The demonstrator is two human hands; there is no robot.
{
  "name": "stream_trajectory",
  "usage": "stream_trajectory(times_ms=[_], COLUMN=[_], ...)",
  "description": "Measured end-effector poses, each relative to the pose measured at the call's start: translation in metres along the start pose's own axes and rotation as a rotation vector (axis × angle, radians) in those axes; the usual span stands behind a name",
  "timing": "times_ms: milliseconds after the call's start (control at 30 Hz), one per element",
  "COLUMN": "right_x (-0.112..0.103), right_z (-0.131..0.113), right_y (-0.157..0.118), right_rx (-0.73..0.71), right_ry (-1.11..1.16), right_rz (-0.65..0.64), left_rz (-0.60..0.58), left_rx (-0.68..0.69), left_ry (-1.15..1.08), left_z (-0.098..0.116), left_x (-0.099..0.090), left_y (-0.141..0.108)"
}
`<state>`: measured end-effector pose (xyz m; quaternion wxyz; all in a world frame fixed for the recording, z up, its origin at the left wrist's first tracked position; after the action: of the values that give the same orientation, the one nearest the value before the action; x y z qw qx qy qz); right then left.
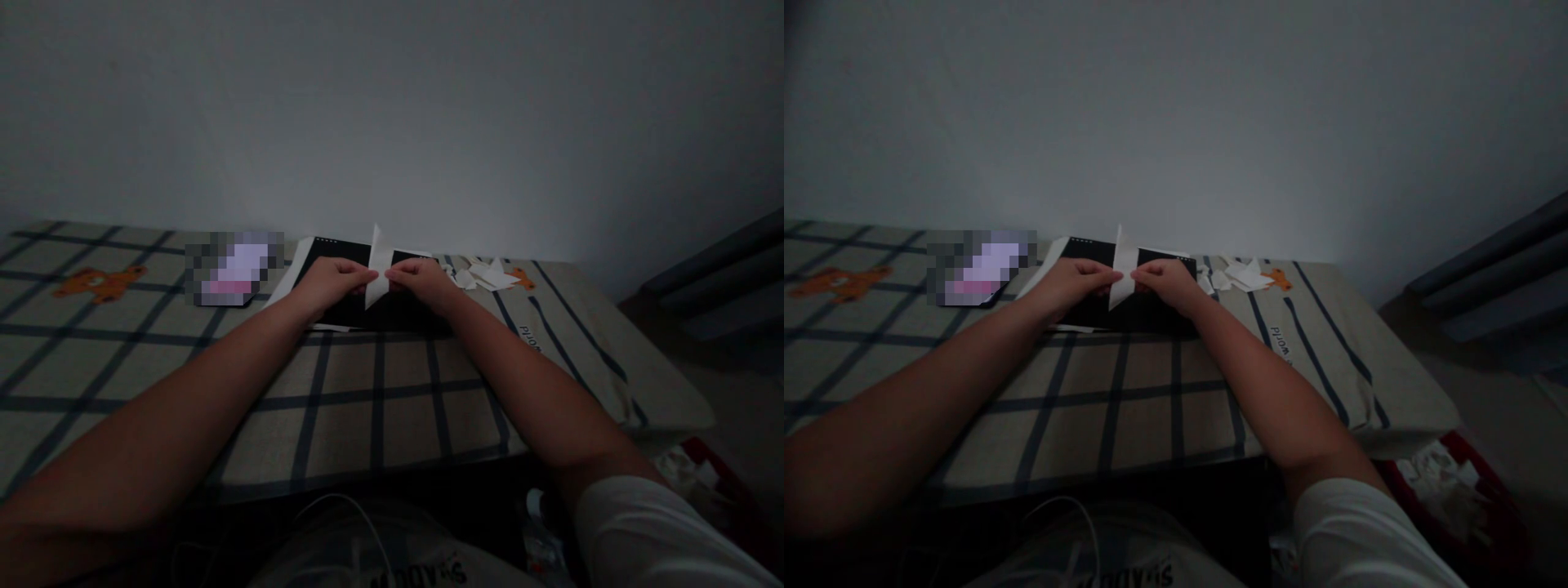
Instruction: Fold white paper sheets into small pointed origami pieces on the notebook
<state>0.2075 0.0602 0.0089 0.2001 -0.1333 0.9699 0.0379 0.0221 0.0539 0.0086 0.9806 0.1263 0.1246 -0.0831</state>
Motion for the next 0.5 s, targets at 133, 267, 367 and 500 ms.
stream_trajectory(times_ms=[133, 267, 367, 500], right_x=[-0.001, 0.0026, 0.0027, 0.0003], right_z=[0.0008, 0.0024, 0.0017, -0.0003], right_y=[0.0003, -0.0004, -0.0004, -0.0003], right_rx=[0.016, 0.104, 0.102, 0.07], right_ry=[0.049, 0.116, 0.088, 0.007], right_rz=[0.016, -0.051, -0.044, 0.01], left_rz=[-0.024, 0.035, 0.044, -0.004], left_rx=[0.022, 0.064, 0.058, -0.003], left_ry=[0.034, 0.071, 0.061, -0.006], left_z=[-0.0003, 0.0008, 0.0023, 0.0013], left_x=[-0.0012, -0.0045, -0.004, -0.0007], left_y=[0.0006, 0.0007, 0.0001, -0.0002])
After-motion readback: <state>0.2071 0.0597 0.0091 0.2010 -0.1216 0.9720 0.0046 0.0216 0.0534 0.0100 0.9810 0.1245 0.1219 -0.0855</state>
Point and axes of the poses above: each hand's wrist, its own y-axis towards the middle knuckle, its own x-axis out of the palm, z = x × y, the point moved 4 cm from there along y, towards the middle knuckle, and after that the axes turned 10 degrees about x, right-handed, at the moved point
